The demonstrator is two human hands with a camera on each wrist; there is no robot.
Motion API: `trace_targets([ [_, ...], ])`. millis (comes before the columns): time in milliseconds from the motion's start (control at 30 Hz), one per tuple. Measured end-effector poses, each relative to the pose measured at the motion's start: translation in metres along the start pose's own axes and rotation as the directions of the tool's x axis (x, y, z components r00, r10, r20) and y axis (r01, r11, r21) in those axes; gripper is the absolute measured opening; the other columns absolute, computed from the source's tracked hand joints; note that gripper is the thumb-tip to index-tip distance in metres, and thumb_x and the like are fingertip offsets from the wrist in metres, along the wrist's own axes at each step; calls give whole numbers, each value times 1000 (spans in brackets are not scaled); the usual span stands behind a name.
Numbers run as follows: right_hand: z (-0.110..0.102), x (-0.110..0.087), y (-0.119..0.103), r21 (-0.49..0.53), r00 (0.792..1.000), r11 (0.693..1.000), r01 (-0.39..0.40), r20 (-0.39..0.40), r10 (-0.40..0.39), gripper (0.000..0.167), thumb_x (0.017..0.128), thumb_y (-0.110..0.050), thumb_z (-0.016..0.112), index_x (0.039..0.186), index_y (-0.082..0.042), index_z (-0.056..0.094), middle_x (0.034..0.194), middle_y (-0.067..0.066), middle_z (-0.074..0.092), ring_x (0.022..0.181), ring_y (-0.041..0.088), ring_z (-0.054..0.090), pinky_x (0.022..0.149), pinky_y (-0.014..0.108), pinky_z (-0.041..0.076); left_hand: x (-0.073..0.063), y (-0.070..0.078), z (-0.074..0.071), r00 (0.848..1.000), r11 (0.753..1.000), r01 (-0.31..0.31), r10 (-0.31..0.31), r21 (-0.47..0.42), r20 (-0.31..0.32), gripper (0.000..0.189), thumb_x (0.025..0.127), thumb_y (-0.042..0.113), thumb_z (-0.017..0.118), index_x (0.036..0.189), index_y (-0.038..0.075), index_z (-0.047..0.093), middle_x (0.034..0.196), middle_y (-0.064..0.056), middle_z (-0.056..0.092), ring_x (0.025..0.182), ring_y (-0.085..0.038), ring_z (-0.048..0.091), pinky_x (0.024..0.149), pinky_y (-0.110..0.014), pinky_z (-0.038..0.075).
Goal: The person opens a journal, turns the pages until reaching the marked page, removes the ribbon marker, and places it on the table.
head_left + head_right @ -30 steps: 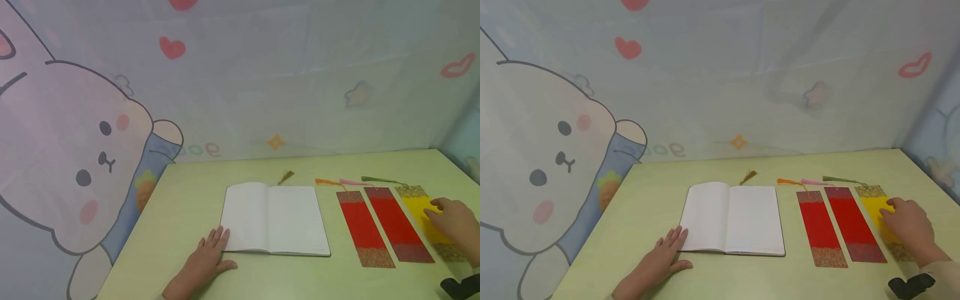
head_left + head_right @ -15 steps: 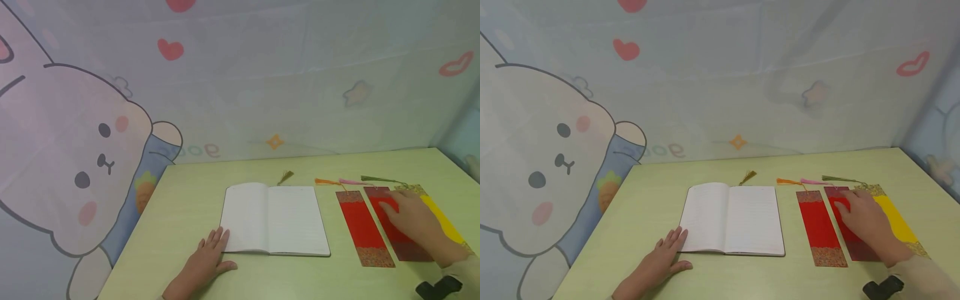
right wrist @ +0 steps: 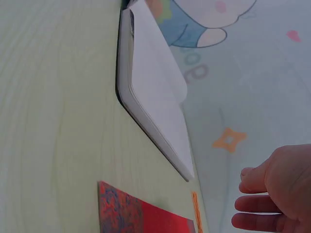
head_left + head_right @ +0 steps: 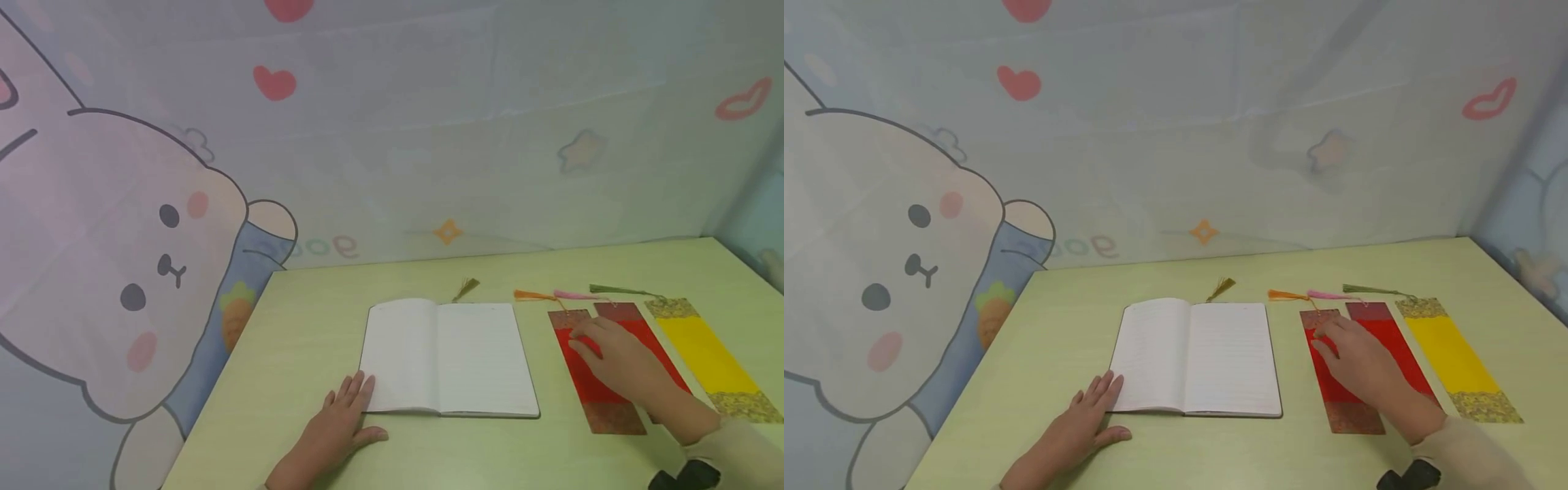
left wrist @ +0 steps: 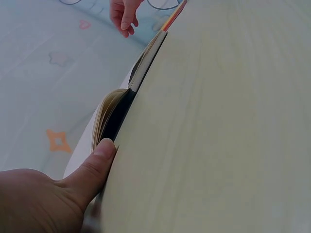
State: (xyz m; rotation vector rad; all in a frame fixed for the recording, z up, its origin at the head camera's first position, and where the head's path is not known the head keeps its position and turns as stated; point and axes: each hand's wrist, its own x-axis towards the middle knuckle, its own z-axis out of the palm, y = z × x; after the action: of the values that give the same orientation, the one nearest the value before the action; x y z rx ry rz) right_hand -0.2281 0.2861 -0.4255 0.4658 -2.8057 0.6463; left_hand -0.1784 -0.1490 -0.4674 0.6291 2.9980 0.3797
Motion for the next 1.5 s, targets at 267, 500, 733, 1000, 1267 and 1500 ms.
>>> trace_targets([
  [267,32,-8,-17,-63,932,936,347,-86,-352,19,72,-13,79,83,-18,63,85,-7,58,77,12,53,68,31,52,0,1,0,1000,1000,11,-11,-3,3,88,83,59,53,144,-1,30,147,-23,26,135,-40,23,101,-59,25],
  [500,50,-16,-23,-114,855,852,510,-34,-517,28,74,-43,75,75,-20,58,96,-1,63,87,18,58,74,35,50,0,2,-1,1000,1000,20,-20,-10,5,87,83,58,53,144,-1,29,148,-23,25,135,-40,21,102,-59,24],
  [733,53,-24,-29,-164,871,856,491,89,-483,42,77,-53,68,90,-13,66,108,4,62,99,21,56,82,39,49,-2,3,1,1000,1000,19,-19,4,2,87,84,59,52,144,0,29,148,-23,25,135,-40,22,102,-58,24],
  [1000,52,-25,-35,-247,745,722,646,1,-667,28,82,-31,72,93,-5,70,99,7,64,87,21,60,72,37,52,-2,4,-1,1000,1000,17,-17,-8,-8,86,84,56,53,144,-1,29,147,-23,25,135,-40,22,103,-58,23],
  [1267,46,-22,-45,-286,726,702,652,-33,-687,16,79,-14,73,93,-6,72,94,3,67,82,19,61,68,35,51,-2,3,0,1000,1000,17,-17,2,-13,86,85,57,53,144,0,29,148,-23,25,135,-39,23,103,-58,23],
  [1500,43,-22,-57,-201,789,789,580,-103,-606,31,60,-11,84,89,-10,74,89,-1,69,77,16,62,65,32,53,-1,4,-3,1000,999,20,-20,32,3,86,84,58,52,144,1,30,148,-21,26,135,-37,24,103,-56,26],
])
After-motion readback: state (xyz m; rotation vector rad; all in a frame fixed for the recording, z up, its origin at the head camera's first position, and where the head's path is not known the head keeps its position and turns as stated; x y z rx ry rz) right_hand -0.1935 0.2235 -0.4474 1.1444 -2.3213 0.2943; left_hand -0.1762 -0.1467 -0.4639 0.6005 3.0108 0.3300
